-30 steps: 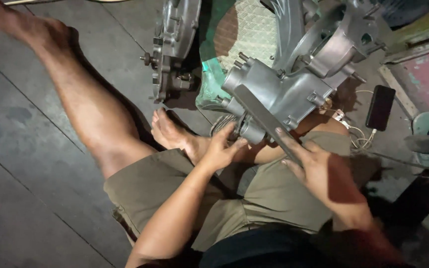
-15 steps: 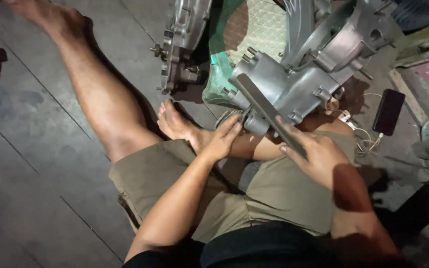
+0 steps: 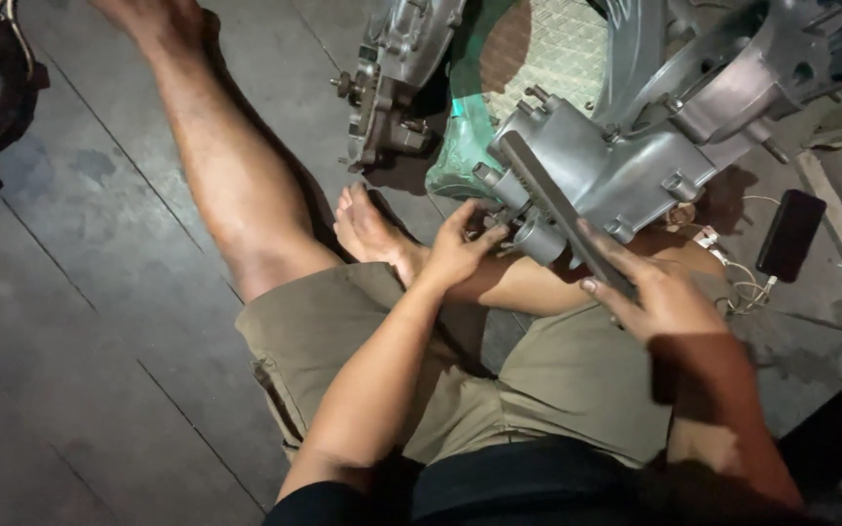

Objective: A person is inspecting and preparing motorcycle engine crankcase halves, using a small tool to clean or scrape the mating surfaces.

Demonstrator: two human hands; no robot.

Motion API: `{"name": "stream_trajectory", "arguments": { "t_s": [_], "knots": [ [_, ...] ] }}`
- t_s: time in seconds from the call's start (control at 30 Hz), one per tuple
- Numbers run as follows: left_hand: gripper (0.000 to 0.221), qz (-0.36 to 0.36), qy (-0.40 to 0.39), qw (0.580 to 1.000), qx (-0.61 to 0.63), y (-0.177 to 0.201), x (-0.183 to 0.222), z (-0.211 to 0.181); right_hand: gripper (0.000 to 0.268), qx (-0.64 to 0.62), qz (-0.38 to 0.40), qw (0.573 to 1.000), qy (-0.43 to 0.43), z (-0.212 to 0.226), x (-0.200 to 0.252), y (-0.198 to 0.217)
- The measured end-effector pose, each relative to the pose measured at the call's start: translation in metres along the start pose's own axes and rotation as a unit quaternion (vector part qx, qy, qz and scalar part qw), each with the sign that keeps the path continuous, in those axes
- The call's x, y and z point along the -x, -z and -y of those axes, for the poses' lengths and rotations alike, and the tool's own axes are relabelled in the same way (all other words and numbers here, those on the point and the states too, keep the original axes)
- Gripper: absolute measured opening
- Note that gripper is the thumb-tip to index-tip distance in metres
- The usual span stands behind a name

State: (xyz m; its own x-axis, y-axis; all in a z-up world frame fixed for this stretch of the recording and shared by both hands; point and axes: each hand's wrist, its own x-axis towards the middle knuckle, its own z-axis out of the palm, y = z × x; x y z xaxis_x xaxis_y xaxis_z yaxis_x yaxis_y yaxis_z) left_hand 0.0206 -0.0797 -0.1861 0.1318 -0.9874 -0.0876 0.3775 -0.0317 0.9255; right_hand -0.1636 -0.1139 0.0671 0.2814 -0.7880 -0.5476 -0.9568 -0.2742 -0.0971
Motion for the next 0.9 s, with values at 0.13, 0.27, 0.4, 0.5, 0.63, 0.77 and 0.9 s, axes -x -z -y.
{"name": "stream_trajectory", "arguments": {
  "t_s": [0.13, 0.27, 0.4, 0.5, 0.63, 0.77, 0.9],
  "knots": [
    [0.039, 0.081, 0.048, 0.993, 0.068, 0.01, -0.002, -0.001, 0.065, -0.053, -0.025, 0.998, 0.016, -0.017, -0.005, -0.014],
    [0.041, 0.038, 0.018, 0.998, -0.053, 0.009, -0.007, -0.006, 0.072, -0.014, -0.003, 1.0, -0.006, -0.012, -0.005, -0.011],
    [0.037, 0.03, 0.014, 0.999, -0.038, 0.006, -0.002, -0.004, 0.07, -0.03, -0.012, 0.999, 0.014, -0.032, -0.014, -0.027],
    [0.046, 0.019, -0.003, 0.999, -0.049, 0.005, -0.005, 0.007, 0.07, -0.049, -0.017, 0.999, 0.017, -0.034, -0.014, -0.028],
    [0.031, -0.008, -0.023, 0.994, -0.106, 0.002, -0.002, -0.001, 0.071, -0.054, -0.002, 0.999, -0.002, -0.008, -0.002, -0.012],
    [0.038, 0.126, 0.006, 0.99, 0.067, 0.02, 0.001, -0.003, 0.07, -0.043, -0.002, 0.999, -0.016, -0.023, -0.005, -0.017],
    [0.032, 0.143, 0.049, 0.972, 0.182, 0.033, 0.008, -0.006, 0.066, -0.133, -0.002, 0.99, 0.052, -0.031, 0.0, -0.012]
  ]
}}
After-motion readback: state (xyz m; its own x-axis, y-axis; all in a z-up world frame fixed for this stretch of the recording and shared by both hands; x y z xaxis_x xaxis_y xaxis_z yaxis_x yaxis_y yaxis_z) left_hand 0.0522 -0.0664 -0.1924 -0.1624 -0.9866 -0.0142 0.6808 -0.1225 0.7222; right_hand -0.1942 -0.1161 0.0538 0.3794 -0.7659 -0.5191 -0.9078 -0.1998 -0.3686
